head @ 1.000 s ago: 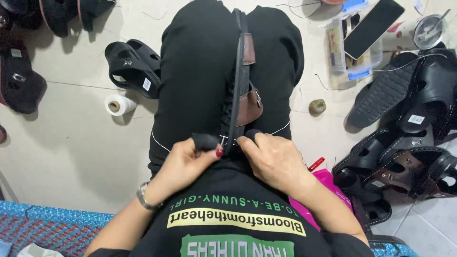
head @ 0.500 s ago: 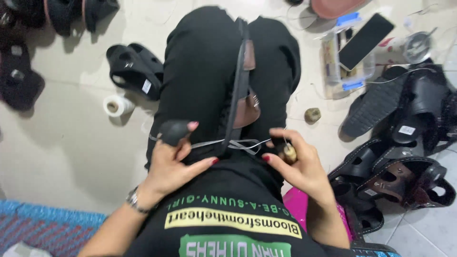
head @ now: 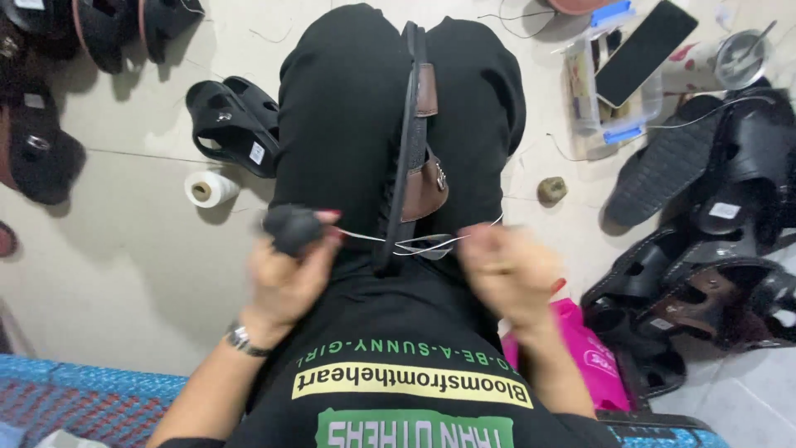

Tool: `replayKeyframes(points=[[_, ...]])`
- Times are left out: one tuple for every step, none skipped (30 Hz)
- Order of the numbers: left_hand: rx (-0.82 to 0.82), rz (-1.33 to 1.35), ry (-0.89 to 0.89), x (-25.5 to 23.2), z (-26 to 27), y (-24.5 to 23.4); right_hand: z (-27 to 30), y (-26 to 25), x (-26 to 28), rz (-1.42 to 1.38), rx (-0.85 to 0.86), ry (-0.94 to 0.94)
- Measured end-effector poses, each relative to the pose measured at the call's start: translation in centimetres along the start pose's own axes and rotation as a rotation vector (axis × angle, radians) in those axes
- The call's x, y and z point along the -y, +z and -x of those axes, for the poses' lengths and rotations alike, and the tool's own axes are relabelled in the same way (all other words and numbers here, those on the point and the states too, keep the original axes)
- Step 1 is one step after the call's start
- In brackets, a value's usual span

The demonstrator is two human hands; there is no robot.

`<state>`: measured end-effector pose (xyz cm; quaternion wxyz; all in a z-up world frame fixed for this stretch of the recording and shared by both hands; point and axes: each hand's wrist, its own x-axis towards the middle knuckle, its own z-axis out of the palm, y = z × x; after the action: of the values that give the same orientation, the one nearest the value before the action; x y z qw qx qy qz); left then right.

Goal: Stitching the sole of a sandal using a needle and thread while sitting on the floor.

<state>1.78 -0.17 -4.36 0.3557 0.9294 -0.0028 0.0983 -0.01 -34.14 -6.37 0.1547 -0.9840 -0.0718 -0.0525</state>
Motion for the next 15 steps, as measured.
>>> replayKeyframes(points=[[-0.347, -0.558, 0.082, 3.5, 1.5, 0.2, 2.1, 1.4, -2.8, 0.412, -0.209, 0.118], [-0.334, -0.564, 0.096, 4.3, 0.1, -3.1, 0.0, -0.9, -3.3, 0.404, -0.205, 0.135], [-0.143, -0.42, -0.022, 4.9, -1.6, -5.9, -1.8, -3.6, -4.2, 0.123, -0.301, 0.188], [0.049, -0.278, -0.139, 5.5, -3.4, -8.7, -3.6, -6.2, -5.2, -0.155, -0.403, 0.235], [0.058, -0.271, -0.127, 4.7, -4.0, -8.5, -3.6, -6.7, -3.8, -0.146, -0.409, 0.248], [0.16, -0.361, -0.005, 3.9, -4.5, -8.4, -3.6, -7.0, -2.4, -0.298, -0.239, 0.276], [0.262, -0.46, 0.112, 3.0, -4.9, -8.8, -3.8, -7.3, -0.7, -0.461, -0.06, 0.292], [0.272, -0.462, 0.118, 1.1, -4.8, -7.9, -3.9, -7.2, 0.8, -0.464, -0.061, 0.304], [0.263, -0.374, 0.166, -0.6, -4.8, -7.0, -4.3, -6.9, 2.3, -0.592, 0.157, 0.245], [0.253, -0.285, 0.214, -2.4, -4.8, -6.1, -4.7, -6.7, 3.8, -0.716, 0.374, 0.178], [0.257, -0.288, 0.217, -4.0, -4.5, -5.2, -4.8, -6.9, 4.1, -0.721, 0.372, 0.181], [0.344, -0.058, 0.188, -5.5, -4.2, -4.3, -4.9, -7.0, 4.4, -0.607, 0.328, 0.012], [0.422, 0.175, 0.154, -7.1, -3.7, -3.4, -5.2, -7.2, 4.6, -0.487, 0.286, -0.161], [0.42, 0.174, 0.152, -7.0, -3.1, -2.7, -4.9, -6.8, 4.9, -0.487, 0.287, -0.164], [0.462, 0.16, 0.192, -7.0, -2.6, -1.9, -4.7, -6.6, 5.1, -0.457, 0.255, -0.203]])
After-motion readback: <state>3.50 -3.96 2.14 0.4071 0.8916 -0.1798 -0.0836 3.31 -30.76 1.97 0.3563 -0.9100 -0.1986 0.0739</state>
